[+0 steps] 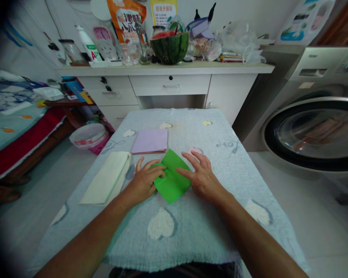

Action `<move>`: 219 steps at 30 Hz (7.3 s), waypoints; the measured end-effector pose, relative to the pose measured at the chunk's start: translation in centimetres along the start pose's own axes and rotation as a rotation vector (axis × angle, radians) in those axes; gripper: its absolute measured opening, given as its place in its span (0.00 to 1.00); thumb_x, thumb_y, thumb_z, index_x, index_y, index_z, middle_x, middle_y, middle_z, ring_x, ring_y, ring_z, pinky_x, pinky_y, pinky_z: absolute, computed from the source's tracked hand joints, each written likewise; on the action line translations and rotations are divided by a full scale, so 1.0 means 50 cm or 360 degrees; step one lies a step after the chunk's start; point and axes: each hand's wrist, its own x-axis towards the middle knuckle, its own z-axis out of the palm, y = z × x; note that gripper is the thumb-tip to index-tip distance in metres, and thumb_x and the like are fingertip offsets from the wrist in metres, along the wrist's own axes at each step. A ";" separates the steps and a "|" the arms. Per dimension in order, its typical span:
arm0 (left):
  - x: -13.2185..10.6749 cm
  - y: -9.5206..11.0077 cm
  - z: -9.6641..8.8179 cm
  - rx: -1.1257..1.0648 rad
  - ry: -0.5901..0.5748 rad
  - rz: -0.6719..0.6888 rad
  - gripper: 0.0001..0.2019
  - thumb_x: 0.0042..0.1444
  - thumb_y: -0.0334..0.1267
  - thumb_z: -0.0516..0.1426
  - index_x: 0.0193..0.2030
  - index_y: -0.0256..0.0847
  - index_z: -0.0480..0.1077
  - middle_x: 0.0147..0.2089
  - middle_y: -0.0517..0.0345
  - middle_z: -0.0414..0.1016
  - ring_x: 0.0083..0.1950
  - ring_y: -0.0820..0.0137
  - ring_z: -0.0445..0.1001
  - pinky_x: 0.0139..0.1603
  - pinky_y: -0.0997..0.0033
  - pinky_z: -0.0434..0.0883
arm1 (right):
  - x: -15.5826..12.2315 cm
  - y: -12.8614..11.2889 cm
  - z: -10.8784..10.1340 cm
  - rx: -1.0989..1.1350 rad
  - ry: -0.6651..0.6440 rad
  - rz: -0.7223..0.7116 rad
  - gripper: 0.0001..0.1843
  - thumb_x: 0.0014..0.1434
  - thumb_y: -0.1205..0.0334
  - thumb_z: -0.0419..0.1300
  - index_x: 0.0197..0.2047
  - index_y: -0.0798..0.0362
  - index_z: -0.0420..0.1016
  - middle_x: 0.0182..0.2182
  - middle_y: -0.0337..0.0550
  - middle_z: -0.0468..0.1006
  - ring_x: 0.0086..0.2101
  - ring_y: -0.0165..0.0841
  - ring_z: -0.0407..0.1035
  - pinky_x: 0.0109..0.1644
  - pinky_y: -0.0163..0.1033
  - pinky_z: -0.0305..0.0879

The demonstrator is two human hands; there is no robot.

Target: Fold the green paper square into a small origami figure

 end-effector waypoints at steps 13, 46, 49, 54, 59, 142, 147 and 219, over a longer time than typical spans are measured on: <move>-0.013 0.018 -0.007 -0.0019 -0.0093 0.0192 0.17 0.47 0.30 0.58 0.46 0.41 0.73 0.55 0.47 0.74 0.59 0.56 0.69 0.60 0.50 0.65 | -0.003 0.013 0.016 -0.0017 -0.0302 0.0087 0.28 0.49 0.73 0.57 0.54 0.49 0.74 0.61 0.50 0.66 0.62 0.50 0.53 0.64 0.61 0.46; 0.000 0.016 0.018 -0.0555 -0.0064 -0.0652 0.09 0.58 0.42 0.55 0.43 0.42 0.67 0.26 0.66 0.65 0.28 0.73 0.67 0.30 0.76 0.58 | 0.008 -0.014 0.026 0.0631 -0.0389 0.0696 0.05 0.62 0.61 0.54 0.38 0.53 0.69 0.23 0.35 0.70 0.24 0.29 0.62 0.30 0.34 0.52; 0.001 0.016 0.019 -0.0535 -0.0051 -0.0681 0.18 0.58 0.42 0.55 0.55 0.43 0.62 0.27 0.68 0.65 0.28 0.73 0.66 0.29 0.76 0.57 | 0.009 -0.015 0.031 0.0551 -0.0385 0.0746 0.09 0.60 0.63 0.55 0.45 0.53 0.67 0.23 0.34 0.70 0.23 0.29 0.62 0.30 0.34 0.51; 0.003 0.020 0.003 -0.0501 -0.0109 -0.0684 0.22 0.57 0.41 0.56 0.58 0.42 0.61 0.28 0.67 0.66 0.28 0.72 0.67 0.29 0.75 0.58 | 0.013 -0.018 0.036 0.0513 -0.0397 0.0810 0.11 0.59 0.64 0.55 0.46 0.52 0.64 0.24 0.34 0.70 0.24 0.30 0.64 0.31 0.34 0.51; 0.001 0.017 0.008 -0.0391 -0.0102 -0.0629 0.13 0.60 0.37 0.54 0.51 0.43 0.68 0.33 0.61 0.74 0.36 0.70 0.73 0.38 0.72 0.65 | 0.013 -0.018 0.041 0.0444 -0.0396 0.0812 0.08 0.60 0.63 0.55 0.44 0.52 0.66 0.23 0.34 0.70 0.24 0.30 0.64 0.30 0.34 0.50; 0.007 0.021 0.021 0.0169 -0.0356 -0.0591 0.19 0.66 0.38 0.45 0.59 0.52 0.68 0.37 0.59 0.69 0.33 0.70 0.70 0.31 0.73 0.61 | 0.013 -0.011 0.043 0.0345 -0.0432 0.0630 0.15 0.62 0.69 0.51 0.47 0.54 0.75 0.36 0.45 0.75 0.36 0.34 0.70 0.43 0.38 0.63; 0.007 0.022 0.020 0.0175 -0.0343 -0.0575 0.18 0.66 0.37 0.45 0.58 0.52 0.68 0.37 0.58 0.69 0.34 0.70 0.70 0.31 0.73 0.60 | 0.014 -0.011 0.045 0.0347 -0.0426 0.0646 0.15 0.62 0.70 0.51 0.48 0.54 0.75 0.36 0.45 0.75 0.36 0.34 0.70 0.43 0.38 0.63; 0.012 0.026 0.023 0.0538 -0.0251 -0.0318 0.12 0.65 0.38 0.51 0.53 0.50 0.70 0.48 0.55 0.71 0.46 0.63 0.65 0.44 0.63 0.63 | 0.012 -0.029 0.053 0.0141 -0.0368 0.0622 0.16 0.60 0.71 0.51 0.47 0.54 0.76 0.37 0.46 0.72 0.36 0.34 0.68 0.41 0.37 0.64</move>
